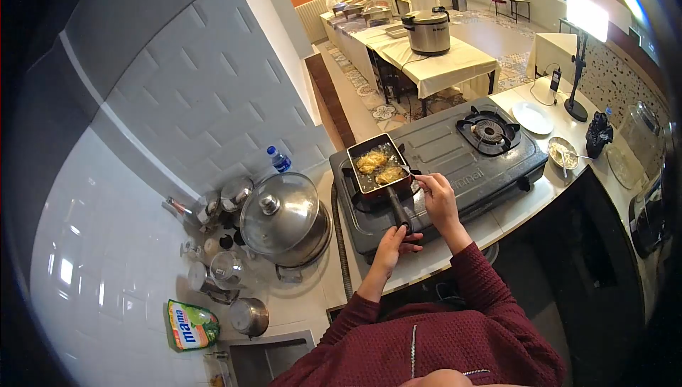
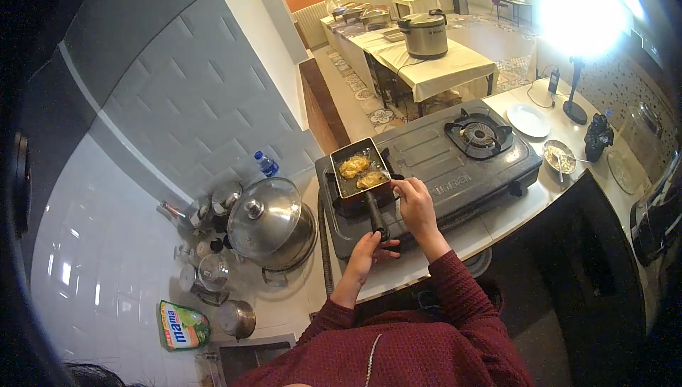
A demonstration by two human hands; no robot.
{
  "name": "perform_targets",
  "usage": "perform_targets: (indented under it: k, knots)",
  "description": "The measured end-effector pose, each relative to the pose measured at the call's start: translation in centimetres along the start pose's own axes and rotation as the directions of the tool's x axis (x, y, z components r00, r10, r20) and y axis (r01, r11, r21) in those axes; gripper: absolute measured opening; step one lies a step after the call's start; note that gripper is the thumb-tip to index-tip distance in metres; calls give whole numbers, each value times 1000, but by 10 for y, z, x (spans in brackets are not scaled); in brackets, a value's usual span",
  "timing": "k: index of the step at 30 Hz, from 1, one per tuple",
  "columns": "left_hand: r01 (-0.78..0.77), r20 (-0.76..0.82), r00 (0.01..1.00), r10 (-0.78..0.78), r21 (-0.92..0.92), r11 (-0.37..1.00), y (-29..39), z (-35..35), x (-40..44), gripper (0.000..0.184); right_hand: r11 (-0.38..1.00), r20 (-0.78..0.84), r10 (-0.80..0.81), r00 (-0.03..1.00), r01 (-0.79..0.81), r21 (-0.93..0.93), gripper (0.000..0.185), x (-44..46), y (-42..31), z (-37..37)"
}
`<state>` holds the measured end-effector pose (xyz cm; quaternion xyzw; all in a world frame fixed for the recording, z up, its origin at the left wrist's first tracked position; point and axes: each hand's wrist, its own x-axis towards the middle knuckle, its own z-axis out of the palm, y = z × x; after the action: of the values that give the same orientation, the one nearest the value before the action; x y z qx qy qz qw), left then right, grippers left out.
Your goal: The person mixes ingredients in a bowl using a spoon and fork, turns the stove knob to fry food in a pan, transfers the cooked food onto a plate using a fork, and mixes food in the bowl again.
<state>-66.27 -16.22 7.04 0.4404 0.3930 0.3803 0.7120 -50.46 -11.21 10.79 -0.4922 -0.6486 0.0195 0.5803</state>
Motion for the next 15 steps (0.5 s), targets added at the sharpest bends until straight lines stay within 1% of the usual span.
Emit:
perform_targets:
  k: [4,7,10,11,15]
  knots:
    - [-1,-7,1000,1,0,1000,0,2,0,29,1000,43,12,999,-12,-14,15,-4,3,6]
    - [-8,-8,1000,8,-72,997,-1,2,1,28,999,69,-31,997,30,15,16,-9,4,12]
    - [-13,-4,1000,13,-85,996,-4,0,2,27,997,90,-77,993,76,16,17,-13,0,17]
    - [-10,-5,1000,9,-82,997,-5,-1,3,27,997,102,-75,992,71,44,17,-13,-2,18]
    - [-4,-8,1000,3,-81,997,-5,-1,3,27,996,94,-73,993,67,65,17,-12,-9,19]
